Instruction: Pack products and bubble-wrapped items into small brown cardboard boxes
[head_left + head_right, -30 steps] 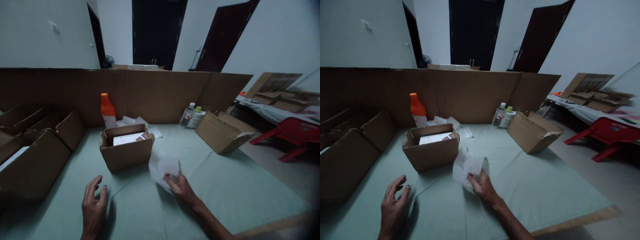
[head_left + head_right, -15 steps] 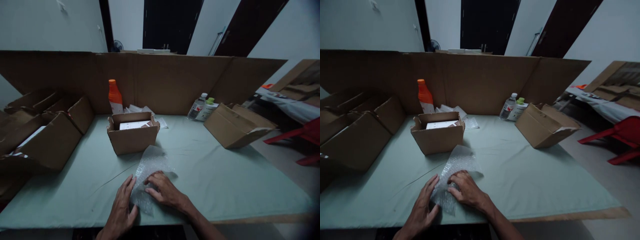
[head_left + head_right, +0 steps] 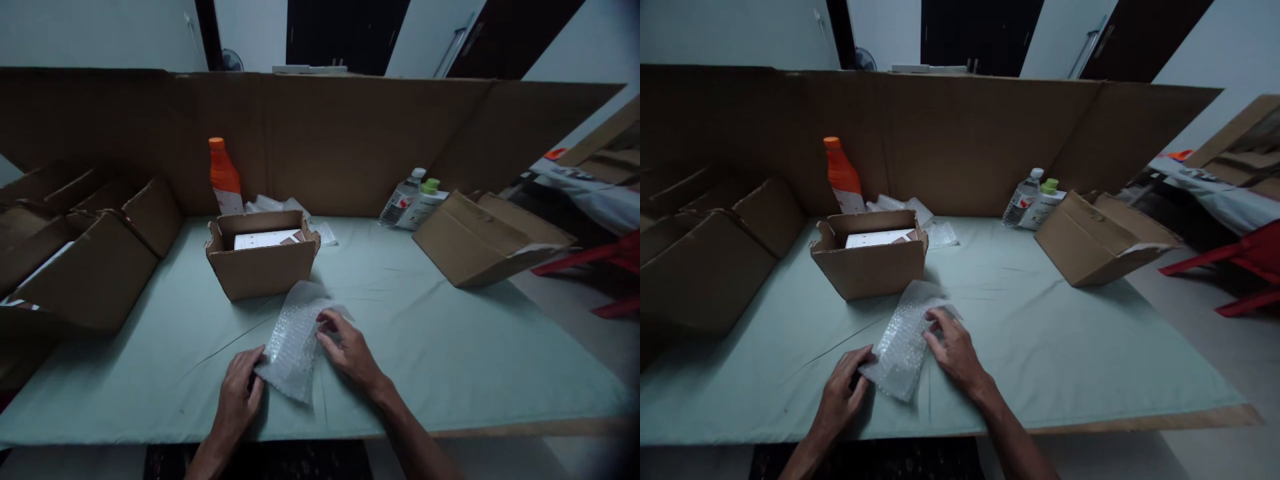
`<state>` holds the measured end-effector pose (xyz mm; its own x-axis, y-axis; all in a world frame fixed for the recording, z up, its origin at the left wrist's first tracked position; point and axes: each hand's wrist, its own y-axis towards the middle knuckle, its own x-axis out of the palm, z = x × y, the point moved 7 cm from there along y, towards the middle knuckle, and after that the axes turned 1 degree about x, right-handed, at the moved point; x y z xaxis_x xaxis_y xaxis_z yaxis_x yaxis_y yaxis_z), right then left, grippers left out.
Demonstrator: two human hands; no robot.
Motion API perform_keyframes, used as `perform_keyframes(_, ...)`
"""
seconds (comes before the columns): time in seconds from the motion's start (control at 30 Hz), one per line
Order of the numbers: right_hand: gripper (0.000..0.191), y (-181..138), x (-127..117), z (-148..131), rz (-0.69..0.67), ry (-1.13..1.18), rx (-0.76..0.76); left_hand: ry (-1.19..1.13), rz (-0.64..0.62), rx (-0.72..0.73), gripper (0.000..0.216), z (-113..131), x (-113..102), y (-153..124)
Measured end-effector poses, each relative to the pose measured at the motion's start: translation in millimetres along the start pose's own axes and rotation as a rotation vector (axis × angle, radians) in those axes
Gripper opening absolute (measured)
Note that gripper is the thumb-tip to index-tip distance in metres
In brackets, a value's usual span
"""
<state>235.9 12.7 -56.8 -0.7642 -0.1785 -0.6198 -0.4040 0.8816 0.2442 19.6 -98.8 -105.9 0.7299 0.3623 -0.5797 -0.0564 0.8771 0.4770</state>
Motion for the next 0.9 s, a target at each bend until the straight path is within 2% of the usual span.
perform_keyframes(0.13, 0.069, -2, -4, 21, -0.029, 0.007, 0.099, 0.014, -0.049, 0.079, 0.052, 7, 2, 2)
perform_keyframes(0.27, 0.079, 0, 3, 20, -0.026, -0.032, 0.059, 0.042, -0.111, 0.115, 0.049, 10, 7, -1)
perform_keyframes(0.5, 0.075, -1, -15, 11, 0.151, -0.057, -0.021, 0.048, -0.223, 0.065, 0.045, 14, 11, -7)
perform_keyframes(0.63, 0.055, -6, -2, 8, -0.046, -0.195, -0.168, 0.037, -0.258, 0.07, 0.041, 17, 12, -6)
perform_keyframes(0.7, 0.042, -4, -4, 10, -0.079, -0.162, -0.165, 0.026, -0.261, 0.066, 0.035, 18, 12, -5)
perform_keyframes(0.77, 0.036, 4, -22, 16, 0.014, -0.06, -0.077, 0.005, -0.254, 0.066, 0.03, 17, 11, -4)
perform_keyframes(0.9, 0.028, 30, -72, 36, 0.281, 0.151, 0.135, -0.051, -0.209, 0.1, 0.024, 18, 6, -1)
